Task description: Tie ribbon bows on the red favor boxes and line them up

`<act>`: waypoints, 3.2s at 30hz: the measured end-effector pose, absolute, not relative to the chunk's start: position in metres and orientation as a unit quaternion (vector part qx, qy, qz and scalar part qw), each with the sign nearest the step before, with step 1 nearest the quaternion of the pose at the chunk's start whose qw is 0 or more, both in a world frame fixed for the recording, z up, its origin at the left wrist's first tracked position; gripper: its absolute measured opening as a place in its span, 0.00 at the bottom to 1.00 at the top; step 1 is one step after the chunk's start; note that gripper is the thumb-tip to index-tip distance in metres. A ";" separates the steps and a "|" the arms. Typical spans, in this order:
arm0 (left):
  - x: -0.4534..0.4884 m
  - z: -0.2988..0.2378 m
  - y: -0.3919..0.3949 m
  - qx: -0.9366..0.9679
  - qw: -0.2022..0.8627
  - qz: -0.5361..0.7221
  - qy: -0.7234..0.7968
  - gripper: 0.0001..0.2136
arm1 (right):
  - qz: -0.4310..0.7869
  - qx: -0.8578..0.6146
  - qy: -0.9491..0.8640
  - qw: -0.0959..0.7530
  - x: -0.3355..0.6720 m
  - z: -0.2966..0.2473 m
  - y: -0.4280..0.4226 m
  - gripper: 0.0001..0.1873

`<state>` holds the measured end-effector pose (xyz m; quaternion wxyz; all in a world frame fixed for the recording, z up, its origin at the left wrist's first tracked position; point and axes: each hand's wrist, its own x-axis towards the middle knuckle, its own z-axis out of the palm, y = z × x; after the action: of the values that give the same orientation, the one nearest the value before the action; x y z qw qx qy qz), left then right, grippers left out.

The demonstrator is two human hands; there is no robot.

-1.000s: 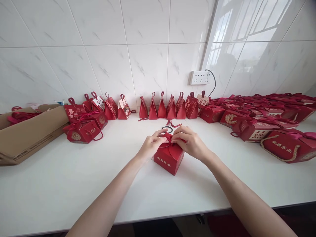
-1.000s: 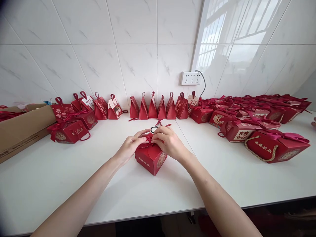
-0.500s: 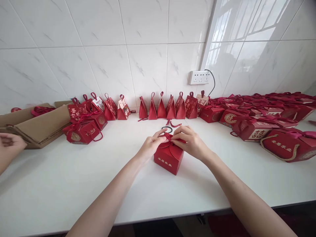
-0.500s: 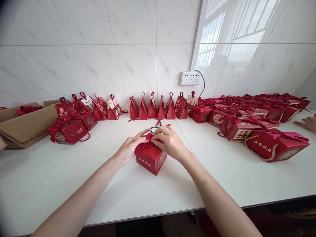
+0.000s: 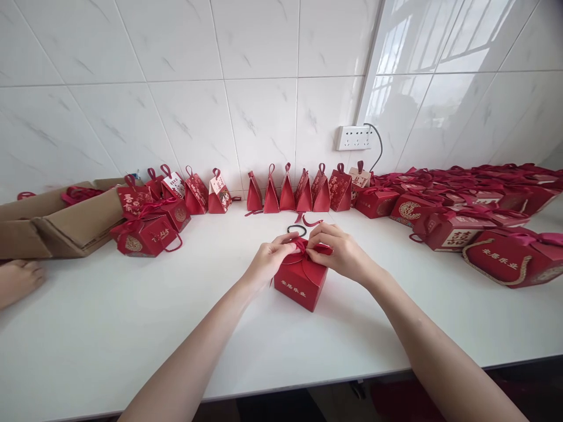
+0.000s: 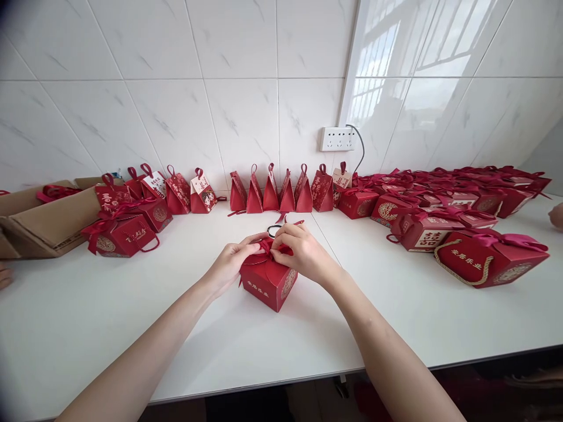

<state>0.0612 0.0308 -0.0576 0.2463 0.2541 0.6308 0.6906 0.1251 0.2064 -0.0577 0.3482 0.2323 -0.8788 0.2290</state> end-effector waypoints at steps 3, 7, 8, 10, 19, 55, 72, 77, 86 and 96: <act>0.061 -0.058 0.031 0.256 0.240 0.686 0.638 0.10 | 0.241 0.239 -0.869 0.361 0.125 -0.057 0.206 0.06; 0.058 -0.059 0.030 0.265 0.228 0.678 0.647 0.11 | 0.278 0.233 -0.866 0.344 0.127 -0.051 0.208 0.06; 0.057 -0.059 0.029 0.263 0.222 0.676 0.651 0.11 | 0.288 0.226 -0.868 0.335 0.128 -0.049 0.209 0.07; 0.055 -0.059 0.027 0.260 0.208 0.672 0.662 0.11 | 0.304 0.211 -0.874 0.316 0.131 -0.045 0.212 0.07; 0.055 -0.058 0.025 0.292 0.201 0.640 0.682 0.13 | 0.329 0.199 -0.888 0.253 0.133 -0.042 0.215 0.05; 0.062 -0.055 0.020 0.423 -0.151 0.489 0.748 0.07 | 0.360 0.232 -0.870 0.246 0.136 -0.045 0.204 0.03; 0.055 -0.056 0.018 0.374 0.047 0.535 0.756 0.02 | 0.350 0.232 -0.888 0.187 0.144 -0.035 0.207 0.06; 0.054 -0.055 0.017 0.378 0.057 0.539 0.750 0.02 | 0.354 0.227 -0.889 0.180 0.144 -0.035 0.210 0.06; 0.051 -0.057 0.018 0.365 0.051 0.537 0.759 0.02 | 0.359 0.223 -0.890 0.170 0.145 -0.033 0.213 0.06; 0.050 -0.057 0.019 0.346 0.086 0.565 0.744 0.04 | 0.365 0.220 -0.891 0.159 0.147 -0.031 0.213 0.07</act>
<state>0.0500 0.0188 -0.0567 0.0865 0.3456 0.7441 0.5651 0.1467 0.2130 -0.0307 0.1587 0.2200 -0.8906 0.3650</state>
